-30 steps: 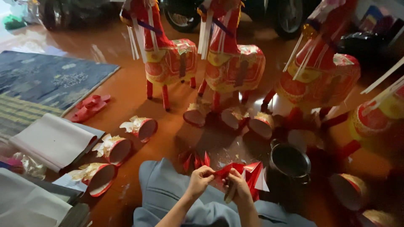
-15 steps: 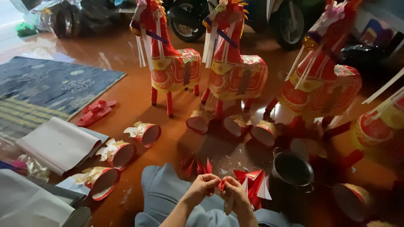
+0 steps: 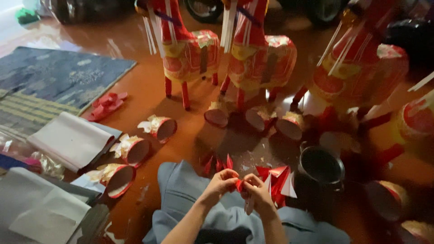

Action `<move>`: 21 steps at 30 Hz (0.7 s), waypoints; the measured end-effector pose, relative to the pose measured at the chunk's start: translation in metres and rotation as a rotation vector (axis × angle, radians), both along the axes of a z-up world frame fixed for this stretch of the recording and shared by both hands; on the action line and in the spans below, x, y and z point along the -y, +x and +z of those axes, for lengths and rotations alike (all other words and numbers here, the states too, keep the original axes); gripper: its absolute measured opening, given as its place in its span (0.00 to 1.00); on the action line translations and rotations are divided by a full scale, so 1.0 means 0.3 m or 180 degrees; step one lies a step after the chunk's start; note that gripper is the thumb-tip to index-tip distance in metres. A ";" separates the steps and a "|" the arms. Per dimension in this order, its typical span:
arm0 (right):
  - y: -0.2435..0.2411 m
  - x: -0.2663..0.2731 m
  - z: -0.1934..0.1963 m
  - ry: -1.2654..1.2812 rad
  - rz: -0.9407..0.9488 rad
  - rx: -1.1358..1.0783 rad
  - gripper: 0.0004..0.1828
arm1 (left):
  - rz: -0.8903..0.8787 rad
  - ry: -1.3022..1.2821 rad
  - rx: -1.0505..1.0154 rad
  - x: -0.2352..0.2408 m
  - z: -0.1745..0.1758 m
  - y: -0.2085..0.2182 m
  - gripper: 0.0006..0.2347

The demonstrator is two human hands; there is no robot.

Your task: Folding red paper strips and stapling them to create decorative components.

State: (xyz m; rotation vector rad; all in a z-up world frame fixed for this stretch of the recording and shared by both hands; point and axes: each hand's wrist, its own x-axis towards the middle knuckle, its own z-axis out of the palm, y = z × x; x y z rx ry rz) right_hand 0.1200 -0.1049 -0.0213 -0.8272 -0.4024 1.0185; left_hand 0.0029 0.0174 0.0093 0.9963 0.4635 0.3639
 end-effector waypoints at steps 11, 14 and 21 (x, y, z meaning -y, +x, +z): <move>-0.033 -0.023 -0.025 -0.0433 0.0228 0.1088 0.05 | -0.0121 0.2141 -0.0513 -0.078 -0.100 0.017 0.11; -0.028 -0.038 -0.089 -0.0368 0.0074 0.1114 0.08 | -0.0326 0.2534 -0.0949 -0.093 -0.095 0.014 0.12; -0.023 -0.042 -0.130 -0.0392 -0.0003 0.1466 0.15 | -0.0503 0.2999 -0.1030 -0.055 -0.023 0.014 0.12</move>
